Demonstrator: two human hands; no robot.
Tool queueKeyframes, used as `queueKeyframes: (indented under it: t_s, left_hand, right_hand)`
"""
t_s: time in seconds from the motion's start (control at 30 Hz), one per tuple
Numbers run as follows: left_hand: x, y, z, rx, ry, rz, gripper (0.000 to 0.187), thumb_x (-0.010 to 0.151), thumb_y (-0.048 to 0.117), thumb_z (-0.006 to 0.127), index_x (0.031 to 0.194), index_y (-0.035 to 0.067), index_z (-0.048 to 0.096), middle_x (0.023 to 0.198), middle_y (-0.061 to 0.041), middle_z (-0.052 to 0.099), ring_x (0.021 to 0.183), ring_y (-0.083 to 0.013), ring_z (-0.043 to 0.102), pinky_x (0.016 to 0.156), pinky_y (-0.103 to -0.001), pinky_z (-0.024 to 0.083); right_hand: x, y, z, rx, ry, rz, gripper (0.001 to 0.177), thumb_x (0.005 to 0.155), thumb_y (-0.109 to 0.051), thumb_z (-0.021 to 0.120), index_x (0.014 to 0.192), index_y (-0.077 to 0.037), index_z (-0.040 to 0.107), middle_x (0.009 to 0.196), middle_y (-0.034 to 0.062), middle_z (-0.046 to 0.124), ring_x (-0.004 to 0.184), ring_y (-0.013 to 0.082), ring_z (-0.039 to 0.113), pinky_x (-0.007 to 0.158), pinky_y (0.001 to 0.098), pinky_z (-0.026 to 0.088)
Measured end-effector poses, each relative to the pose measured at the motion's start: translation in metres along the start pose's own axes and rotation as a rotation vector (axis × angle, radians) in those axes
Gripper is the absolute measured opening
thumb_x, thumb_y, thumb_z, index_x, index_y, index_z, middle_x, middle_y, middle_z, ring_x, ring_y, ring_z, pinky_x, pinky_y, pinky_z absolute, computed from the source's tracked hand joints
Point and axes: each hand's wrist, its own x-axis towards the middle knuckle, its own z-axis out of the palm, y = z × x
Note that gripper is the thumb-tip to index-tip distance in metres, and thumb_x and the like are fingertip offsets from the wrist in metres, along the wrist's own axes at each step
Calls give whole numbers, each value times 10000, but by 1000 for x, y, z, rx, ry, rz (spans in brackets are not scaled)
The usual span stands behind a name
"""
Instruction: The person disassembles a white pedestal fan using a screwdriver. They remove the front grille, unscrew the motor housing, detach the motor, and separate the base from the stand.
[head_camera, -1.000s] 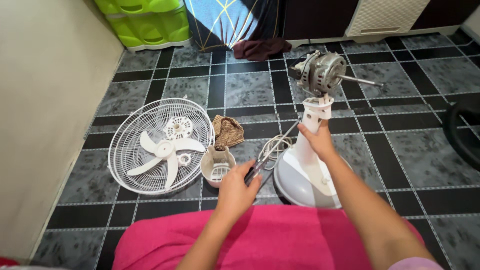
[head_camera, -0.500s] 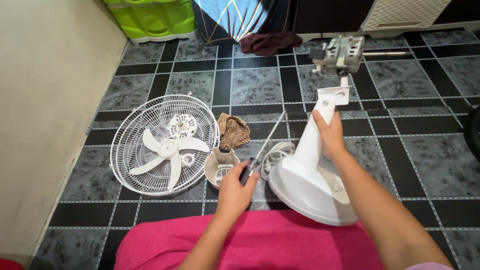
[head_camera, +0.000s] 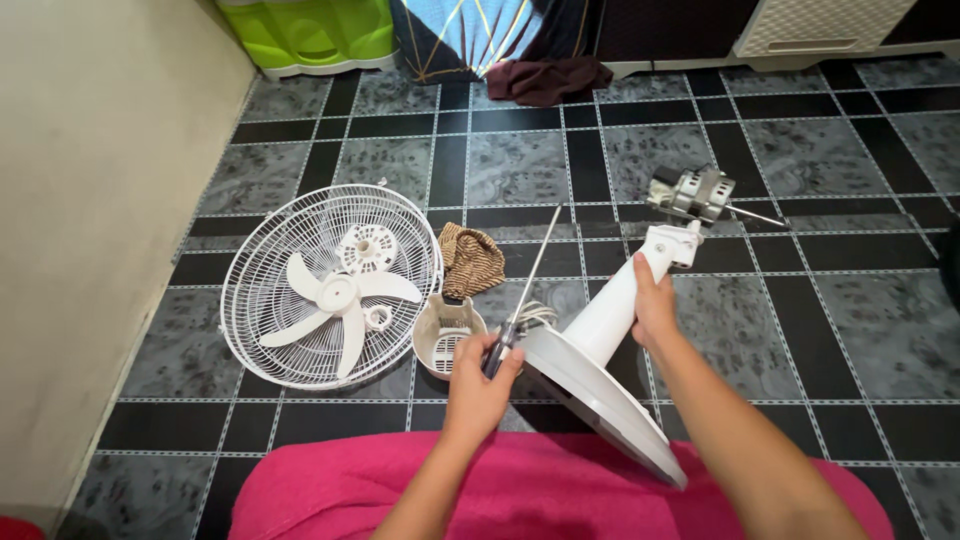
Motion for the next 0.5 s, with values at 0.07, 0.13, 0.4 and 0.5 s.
queueKeyframes:
  t_s: [0.07,0.13,0.4,0.5]
  left_hand:
    - [4,-3,8,-123,-20,121,451,898,282,786,1181,-35,636,1391,-240,507,1201,-307,585,973,-411,493]
    - [11,-1,14,-182,-47,226,431,937,247,781,1210,-47,624,1503,-243,464,1298,-316,531,1014,-425,458]
    - [46,38,20,-540,-337,-19,323,996,217,662,1250,31,589,1129,-6,707,916,-45,596,797,-221,496]
    - [54,48,17,-543,-337,-13,333,1000,232,661,1249,28,573,1159,-12,709,940,-51,590,842,-219,489]
  right_hand:
    - [3,4,-2,-4,-24,23,385,1003,-402,619,1171,-76,500,905,167,700,771,295,707,685,467,610]
    - [11,4,-3,-10,-59,53,394,1013,-419,612,1165,-67,523,911,172,696,773,299,704,695,475,610]
    - [43,16,-7,43,-92,264,467,1008,-482,593,1126,-31,571,950,207,714,806,335,714,754,510,613]
    - [57,24,-10,73,-79,363,549,1014,-533,567,1124,3,615,986,212,723,853,352,720,797,537,608]
